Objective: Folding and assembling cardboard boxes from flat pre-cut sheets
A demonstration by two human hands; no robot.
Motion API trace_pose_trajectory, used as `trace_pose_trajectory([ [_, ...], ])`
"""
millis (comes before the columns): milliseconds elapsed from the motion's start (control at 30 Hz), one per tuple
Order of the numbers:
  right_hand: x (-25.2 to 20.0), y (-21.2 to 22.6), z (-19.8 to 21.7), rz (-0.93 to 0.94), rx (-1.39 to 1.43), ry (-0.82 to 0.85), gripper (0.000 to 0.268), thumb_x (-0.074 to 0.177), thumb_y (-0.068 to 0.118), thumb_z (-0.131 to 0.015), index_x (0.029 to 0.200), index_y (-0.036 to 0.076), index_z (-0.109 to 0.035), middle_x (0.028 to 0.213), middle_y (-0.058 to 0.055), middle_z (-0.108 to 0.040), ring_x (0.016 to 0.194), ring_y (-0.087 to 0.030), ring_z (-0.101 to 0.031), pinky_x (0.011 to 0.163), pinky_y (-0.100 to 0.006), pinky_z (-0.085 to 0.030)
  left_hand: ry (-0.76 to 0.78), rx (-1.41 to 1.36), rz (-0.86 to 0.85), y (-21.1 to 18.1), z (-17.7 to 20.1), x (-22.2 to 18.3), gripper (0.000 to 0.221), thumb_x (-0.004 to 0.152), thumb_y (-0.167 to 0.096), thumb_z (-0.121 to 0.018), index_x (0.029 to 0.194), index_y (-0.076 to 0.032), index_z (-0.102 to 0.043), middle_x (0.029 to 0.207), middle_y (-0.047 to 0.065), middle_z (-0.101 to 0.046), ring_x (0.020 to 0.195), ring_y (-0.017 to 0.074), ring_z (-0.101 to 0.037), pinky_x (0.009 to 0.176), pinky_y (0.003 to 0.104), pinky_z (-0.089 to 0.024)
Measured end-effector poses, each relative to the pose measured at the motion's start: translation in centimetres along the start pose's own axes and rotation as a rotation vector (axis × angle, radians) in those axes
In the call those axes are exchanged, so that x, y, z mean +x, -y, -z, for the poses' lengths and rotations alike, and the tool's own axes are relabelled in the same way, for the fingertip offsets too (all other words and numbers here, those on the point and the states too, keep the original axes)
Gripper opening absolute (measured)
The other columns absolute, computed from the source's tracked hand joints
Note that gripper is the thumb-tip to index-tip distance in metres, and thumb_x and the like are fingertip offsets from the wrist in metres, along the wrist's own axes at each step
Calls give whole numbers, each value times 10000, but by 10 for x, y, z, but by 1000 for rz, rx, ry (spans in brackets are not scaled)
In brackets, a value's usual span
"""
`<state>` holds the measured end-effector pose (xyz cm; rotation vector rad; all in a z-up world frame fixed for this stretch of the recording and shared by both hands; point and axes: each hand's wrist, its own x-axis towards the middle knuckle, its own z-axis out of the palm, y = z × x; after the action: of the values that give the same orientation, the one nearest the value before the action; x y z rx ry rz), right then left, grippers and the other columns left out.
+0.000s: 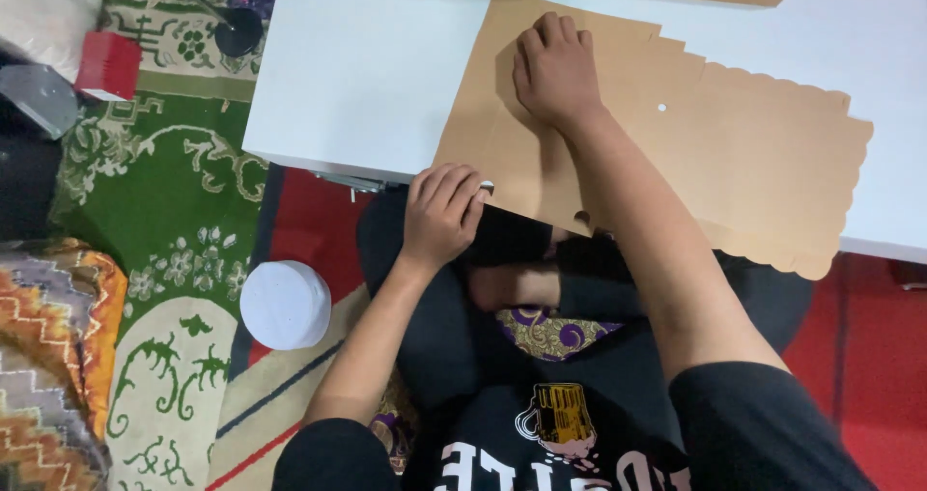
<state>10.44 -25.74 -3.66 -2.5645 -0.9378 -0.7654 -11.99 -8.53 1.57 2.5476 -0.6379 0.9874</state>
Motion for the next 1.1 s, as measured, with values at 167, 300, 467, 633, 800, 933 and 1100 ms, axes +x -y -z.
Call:
trace_pose_trajectory([
  [167,0,1,1,7,-2,-31,204,994,244,-581,981,42,-615,1056,-139,-551,906,-358,-503,687,-476,-386,102,87,59,12,-16,15,131,957,-162,-643,1055,-96,-700,1097,27,-709,1047,233,-661,950,382,-429],
  [300,-1,1,1,13,3,-71,193,1007,226,-557,959,46,-607,1015,-137,-548,867,-351,-508,665,-462,-377,170,162,33,31,-49,31,190,938,-162,-622,1110,-110,-683,1156,18,-687,1080,218,-635,843,373,-451],
  [467,-1,1,0,23,5,-87,212,1014,230,-542,976,39,-626,1028,-139,-563,865,-345,-519,668,-453,-387,247,187,85,48,-85,48,309,995,-181,-554,1249,-57,-678,1275,56,-671,1182,233,-597,836,385,-471],
  [633,0,1,2,-4,28,-24,244,1005,242,-536,1000,21,-640,1046,-157,-579,912,-355,-533,714,-471,-416,186,313,40,37,-85,49,113,1005,-139,-537,1018,-76,-629,1017,52,-610,880,263,-581,679,384,-437],
  [800,-1,-2,-7,2,3,-80,224,979,240,-566,978,27,-635,1034,-159,-573,881,-362,-529,680,-475,-404,127,341,-15,22,-59,34,126,944,-137,-620,1058,-100,-658,1044,34,-656,901,245,-618,703,369,-465],
  [933,-2,-2,-8,7,12,-86,219,993,237,-567,979,29,-635,1028,-153,-569,873,-355,-523,677,-466,-395,147,321,-24,9,-40,19,83,993,-100,-610,1044,-73,-670,1041,55,-662,927,240,-631,743,349,-493],
  [1100,-3,-1,-7,-11,10,-64,225,986,233,-553,971,27,-643,1029,-156,-575,883,-366,-530,688,-475,-405,190,254,4,3,-25,5,106,956,-121,-633,1057,-92,-651,1065,54,-657,962,262,-625,774,376,-480],
])
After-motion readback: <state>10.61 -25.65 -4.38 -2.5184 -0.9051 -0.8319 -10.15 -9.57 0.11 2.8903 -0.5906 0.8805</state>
